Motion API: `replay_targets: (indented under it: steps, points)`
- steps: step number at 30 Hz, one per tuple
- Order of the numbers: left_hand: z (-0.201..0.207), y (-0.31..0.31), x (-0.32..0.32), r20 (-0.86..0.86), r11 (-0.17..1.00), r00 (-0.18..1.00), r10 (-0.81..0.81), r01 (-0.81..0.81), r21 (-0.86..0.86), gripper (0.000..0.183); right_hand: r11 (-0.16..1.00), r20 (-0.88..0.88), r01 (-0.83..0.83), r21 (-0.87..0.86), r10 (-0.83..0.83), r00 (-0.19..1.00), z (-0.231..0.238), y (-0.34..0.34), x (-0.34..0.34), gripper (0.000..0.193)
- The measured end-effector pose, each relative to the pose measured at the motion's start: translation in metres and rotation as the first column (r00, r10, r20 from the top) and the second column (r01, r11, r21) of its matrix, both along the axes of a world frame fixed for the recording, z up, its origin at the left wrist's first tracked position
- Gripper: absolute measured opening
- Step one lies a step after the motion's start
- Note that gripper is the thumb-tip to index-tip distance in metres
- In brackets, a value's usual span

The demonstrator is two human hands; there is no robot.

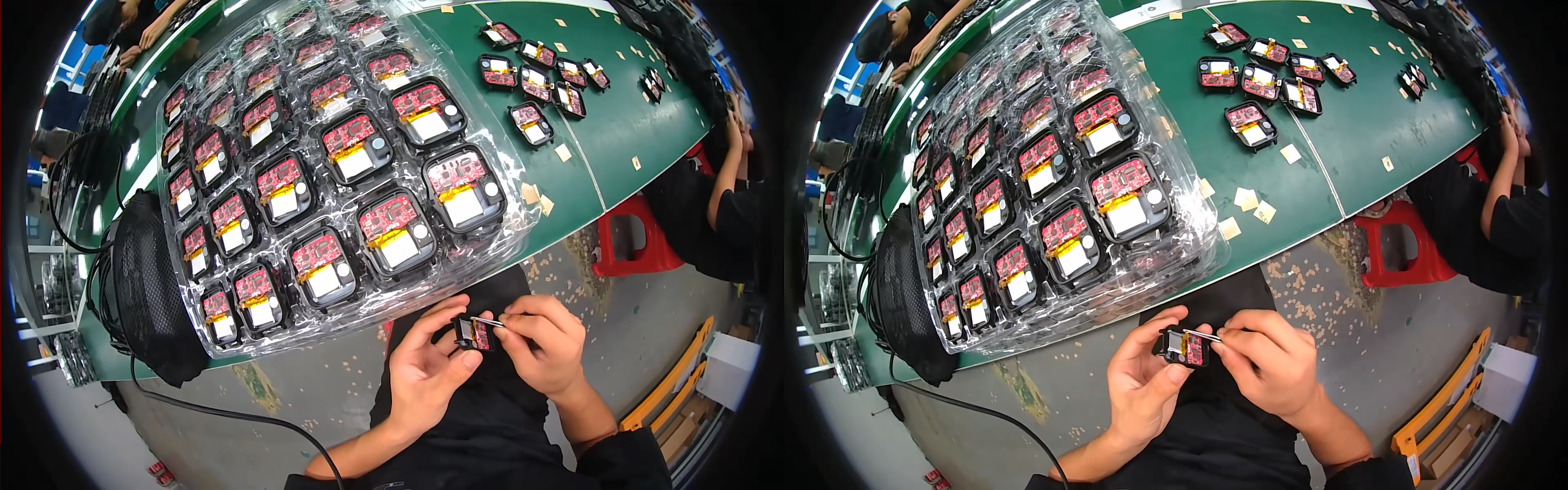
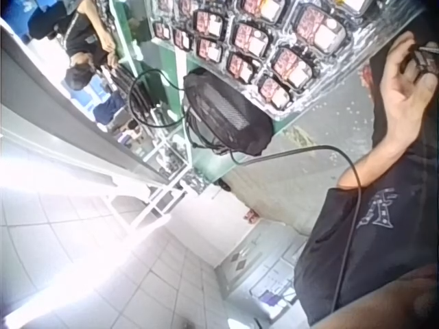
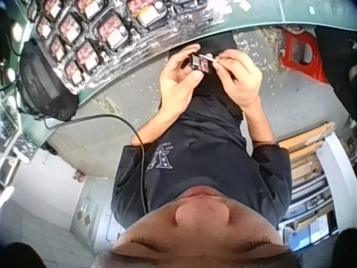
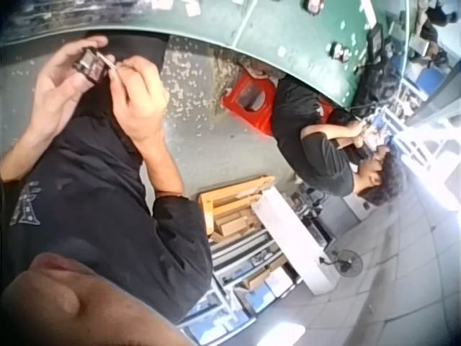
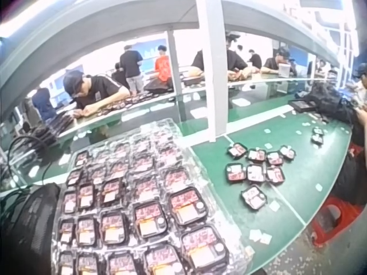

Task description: Assembling small electronic components into plastic trays and applying stickers or labels.

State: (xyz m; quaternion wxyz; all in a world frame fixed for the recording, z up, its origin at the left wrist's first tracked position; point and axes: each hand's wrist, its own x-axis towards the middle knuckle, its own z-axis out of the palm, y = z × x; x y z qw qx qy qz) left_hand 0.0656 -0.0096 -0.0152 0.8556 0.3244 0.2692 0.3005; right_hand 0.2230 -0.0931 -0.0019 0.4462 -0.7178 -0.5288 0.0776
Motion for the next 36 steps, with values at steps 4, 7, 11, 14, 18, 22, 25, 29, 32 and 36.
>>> replay_targets:
  steps: [4,7,11,14,18,22,25,29,32,36]
  points:
    - [-0.005,0.0,-0.002,0.06,1.0,0.998,-0.012,0.013,-0.009,0.051,1.0,0.114,-0.028,0.004,0.027,0.993,0.002,0.0,0.0,0.019]
    - [-0.003,0.0,-0.002,0.004,1.0,1.0,0.003,-0.004,0.007,0.048,0.999,0.088,-0.032,-0.016,0.034,0.996,0.003,-0.001,0.0,0.018]
    - [0.0,0.001,-0.002,-0.025,1.0,1.0,0.012,-0.011,0.019,0.048,0.999,0.082,-0.051,-0.013,0.052,0.995,0.0,0.0,-0.001,0.018]
    - [0.004,0.003,-0.003,-0.042,1.0,0.999,0.016,-0.015,0.025,0.049,0.999,0.099,-0.046,0.016,0.044,0.994,0.0,0.0,-0.002,0.018]
    - [0.002,0.006,-0.006,0.023,0.999,0.999,-0.032,0.031,0.034,0.049,0.999,0.099,-0.019,0.039,0.015,0.995,0.0,-0.003,-0.001,0.019]
    - [0.001,0.006,-0.005,0.012,0.998,0.999,-0.05,0.049,0.039,0.048,0.999,0.086,-0.03,0.035,0.027,0.996,-0.002,-0.004,0.002,0.019]
    - [-0.001,0.005,-0.006,0.006,0.998,0.998,-0.055,0.054,0.045,0.048,0.999,0.055,-0.048,0.005,0.047,0.997,-0.002,-0.005,0.002,0.019]
    - [-0.001,0.005,-0.006,0.02,0.997,0.998,-0.056,0.055,0.05,0.048,0.999,0.033,-0.037,0.023,0.036,0.999,-0.002,-0.006,0.002,0.019]
    - [0.0,0.004,-0.005,0.016,0.998,0.998,-0.057,0.057,0.042,0.048,0.999,0.008,-0.038,0.011,0.038,0.999,-0.001,-0.006,0.002,0.019]
    - [0.0,0.003,-0.005,0.008,0.998,0.998,-0.059,0.058,0.028,0.049,0.999,-0.036,-0.033,0.008,0.034,0.999,-0.001,-0.006,0.001,0.018]
